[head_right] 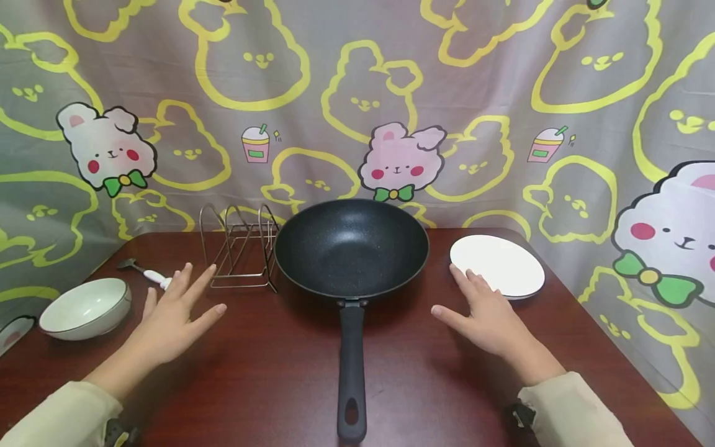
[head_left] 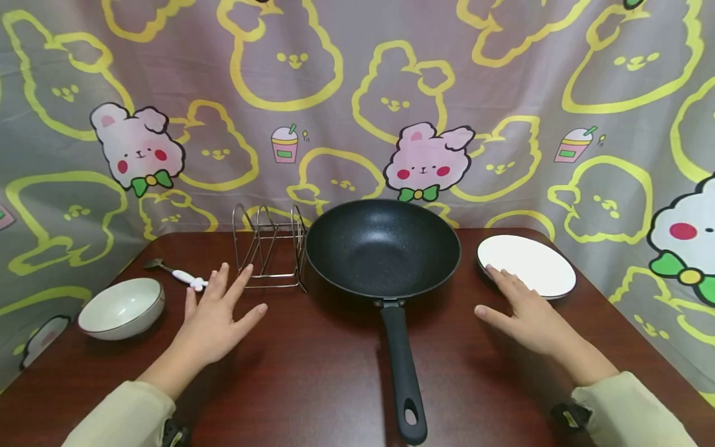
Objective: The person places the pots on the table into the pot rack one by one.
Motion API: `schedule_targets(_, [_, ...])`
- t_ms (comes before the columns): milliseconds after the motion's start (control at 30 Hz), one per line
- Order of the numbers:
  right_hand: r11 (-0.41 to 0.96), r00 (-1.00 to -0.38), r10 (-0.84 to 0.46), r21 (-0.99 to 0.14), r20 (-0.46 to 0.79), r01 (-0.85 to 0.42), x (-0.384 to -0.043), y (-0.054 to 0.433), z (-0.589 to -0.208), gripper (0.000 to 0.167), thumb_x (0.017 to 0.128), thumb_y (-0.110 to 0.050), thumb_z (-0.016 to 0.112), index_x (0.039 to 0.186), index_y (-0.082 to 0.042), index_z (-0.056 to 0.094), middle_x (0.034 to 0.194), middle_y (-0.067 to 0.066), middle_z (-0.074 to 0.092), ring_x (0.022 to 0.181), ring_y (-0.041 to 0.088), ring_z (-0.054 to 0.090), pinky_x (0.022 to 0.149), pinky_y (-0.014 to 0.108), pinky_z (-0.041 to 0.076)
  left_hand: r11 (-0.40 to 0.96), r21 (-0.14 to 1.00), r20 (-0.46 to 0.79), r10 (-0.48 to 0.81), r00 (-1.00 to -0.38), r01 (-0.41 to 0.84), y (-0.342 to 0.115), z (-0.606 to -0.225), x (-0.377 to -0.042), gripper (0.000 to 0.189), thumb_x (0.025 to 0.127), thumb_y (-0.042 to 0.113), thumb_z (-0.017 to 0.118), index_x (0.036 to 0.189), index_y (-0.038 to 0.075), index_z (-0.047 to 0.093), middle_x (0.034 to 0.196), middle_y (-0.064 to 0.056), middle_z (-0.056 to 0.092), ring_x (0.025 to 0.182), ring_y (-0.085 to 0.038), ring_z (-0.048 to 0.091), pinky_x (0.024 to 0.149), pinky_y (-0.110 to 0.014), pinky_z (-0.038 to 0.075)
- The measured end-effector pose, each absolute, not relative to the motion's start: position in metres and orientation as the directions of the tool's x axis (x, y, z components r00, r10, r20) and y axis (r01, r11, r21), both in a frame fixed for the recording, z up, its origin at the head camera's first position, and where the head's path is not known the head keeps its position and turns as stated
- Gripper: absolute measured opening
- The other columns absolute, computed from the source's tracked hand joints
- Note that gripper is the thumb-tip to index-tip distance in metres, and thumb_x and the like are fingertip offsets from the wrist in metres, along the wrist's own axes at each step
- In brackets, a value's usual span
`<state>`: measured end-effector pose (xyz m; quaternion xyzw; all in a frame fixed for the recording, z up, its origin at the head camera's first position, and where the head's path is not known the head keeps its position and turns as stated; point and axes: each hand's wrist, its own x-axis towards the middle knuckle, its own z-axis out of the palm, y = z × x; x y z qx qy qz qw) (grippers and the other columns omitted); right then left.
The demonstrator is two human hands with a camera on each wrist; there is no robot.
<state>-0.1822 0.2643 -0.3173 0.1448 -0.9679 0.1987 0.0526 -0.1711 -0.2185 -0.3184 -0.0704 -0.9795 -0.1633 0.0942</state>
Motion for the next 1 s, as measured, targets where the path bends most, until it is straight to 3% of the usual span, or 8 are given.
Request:
schedule_targets(200, [0.786,-0.94,-0.29,-0.516,0.18,-0.341,-0.17,0.254,-0.316,0.071,0.091,-0.038,0.054,0.147,-0.009,0.022,0.147,0.021,0.029,0.131,0.043,0.031,0.096,0.061,0.03,0.869,0.431,0.267,0.134,-0.954,0.242,-0.205,-0.321,-0.168,0.072,0.09,0.05,0.049,0.147,0.014,0.024,0.15,-0.028,0.014,0.137,-0.045,0.014,0.102,-0.068,0.006])
schedule_targets(467, [0.666,-0.928,-0.327,-0.652,0.181,-0.362,-0.157,0.236,-0.319,0.055,0.095,-0.029,0.047,0.144,-0.012,0.029,0.138,0.023,0.043,0.123,0.041,0.043,0.09,0.058,0.039,0.774,0.548,0.299,0.174,-0.938,0.318,-0.186,-0.331,-0.164,0.061,0.092,0.038,0.053,0.144,0.011,0.032,0.148,-0.025,0.025,0.129,-0.047,0.032,0.1,-0.063,0.026])
schedule_targets(633, [0.588,-0.906,-0.369,-0.704,0.205,-0.399,-0.15,0.223,-0.324,0.047,0.096,-0.02,0.047,0.141,-0.013,0.036,0.131,0.018,0.051,0.119,0.035,0.048,0.087,0.044,0.045,0.719,0.593,0.34,0.184,-0.922,0.362,-0.173,-0.331,-0.159,0.054,0.093,0.032,0.053,0.14,0.009,0.039,0.144,-0.022,0.034,0.13,-0.04,0.035,0.099,-0.06,0.032])
schedule_targets(800, [0.522,-0.897,-0.396,-0.755,0.198,-0.397,-0.145,0.213,-0.326,0.043,0.095,-0.019,0.047,0.137,-0.013,0.041,0.128,0.015,0.054,0.117,0.017,0.05,0.084,0.025,0.046,0.66,0.647,0.343,0.196,-0.919,0.382,-0.16,-0.33,-0.156,0.047,0.092,0.026,0.054,0.135,0.007,0.046,0.141,-0.02,0.041,0.13,-0.036,0.038,0.099,-0.055,0.035])
schedule_targets(1000, [0.394,-0.889,-0.444,-0.868,0.109,-0.303,-0.139,0.203,-0.327,0.045,0.095,-0.018,0.046,0.138,-0.005,0.038,0.131,0.022,0.049,0.116,0.013,0.05,0.085,0.02,0.045,0.573,0.744,0.27,0.211,-0.939,0.343,-0.144,-0.328,-0.154,0.039,0.093,0.025,0.053,0.128,0.008,0.053,0.133,-0.012,0.052,0.125,-0.03,0.044,0.095,-0.052,0.04])
